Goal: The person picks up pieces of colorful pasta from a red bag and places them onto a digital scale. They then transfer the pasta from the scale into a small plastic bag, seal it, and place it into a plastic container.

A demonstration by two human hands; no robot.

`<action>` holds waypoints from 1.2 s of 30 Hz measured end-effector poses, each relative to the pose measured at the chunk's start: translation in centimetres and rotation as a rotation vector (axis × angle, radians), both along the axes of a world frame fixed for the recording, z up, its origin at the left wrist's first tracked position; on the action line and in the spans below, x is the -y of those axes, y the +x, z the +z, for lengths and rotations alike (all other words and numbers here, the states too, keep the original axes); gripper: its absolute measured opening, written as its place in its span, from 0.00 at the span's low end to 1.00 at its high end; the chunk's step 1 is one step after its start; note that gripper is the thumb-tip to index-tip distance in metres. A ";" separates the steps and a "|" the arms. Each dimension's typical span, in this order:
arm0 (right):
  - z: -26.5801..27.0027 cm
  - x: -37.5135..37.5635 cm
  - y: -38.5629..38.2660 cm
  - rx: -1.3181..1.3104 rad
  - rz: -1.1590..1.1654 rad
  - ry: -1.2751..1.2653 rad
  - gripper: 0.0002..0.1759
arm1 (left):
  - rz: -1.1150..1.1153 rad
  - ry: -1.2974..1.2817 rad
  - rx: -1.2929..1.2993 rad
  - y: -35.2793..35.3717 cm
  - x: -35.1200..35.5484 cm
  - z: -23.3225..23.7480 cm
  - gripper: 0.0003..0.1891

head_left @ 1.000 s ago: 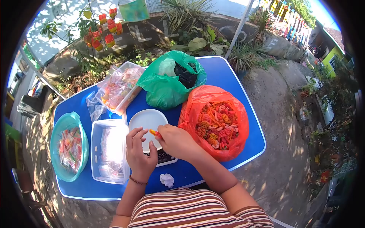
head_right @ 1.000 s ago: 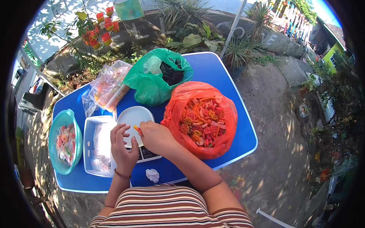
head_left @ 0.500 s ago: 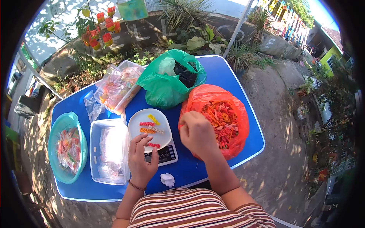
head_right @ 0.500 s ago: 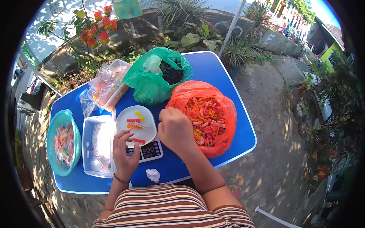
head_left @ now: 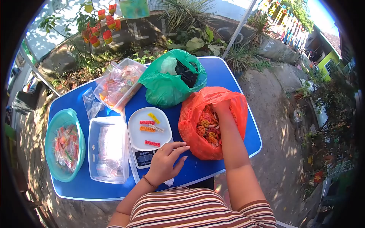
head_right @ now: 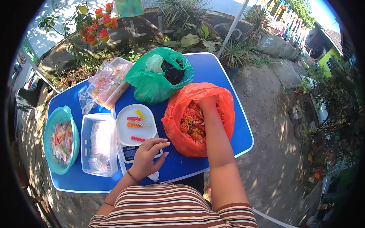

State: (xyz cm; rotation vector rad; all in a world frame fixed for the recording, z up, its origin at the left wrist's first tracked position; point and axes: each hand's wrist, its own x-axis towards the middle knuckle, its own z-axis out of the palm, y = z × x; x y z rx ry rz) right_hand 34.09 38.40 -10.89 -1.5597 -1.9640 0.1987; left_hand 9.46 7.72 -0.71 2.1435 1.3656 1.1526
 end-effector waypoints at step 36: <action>14.8 19.2 -0.9 -0.113 0.340 -0.167 0.10 | -0.142 -0.034 -0.116 3.7 -2.4 -1.3 0.20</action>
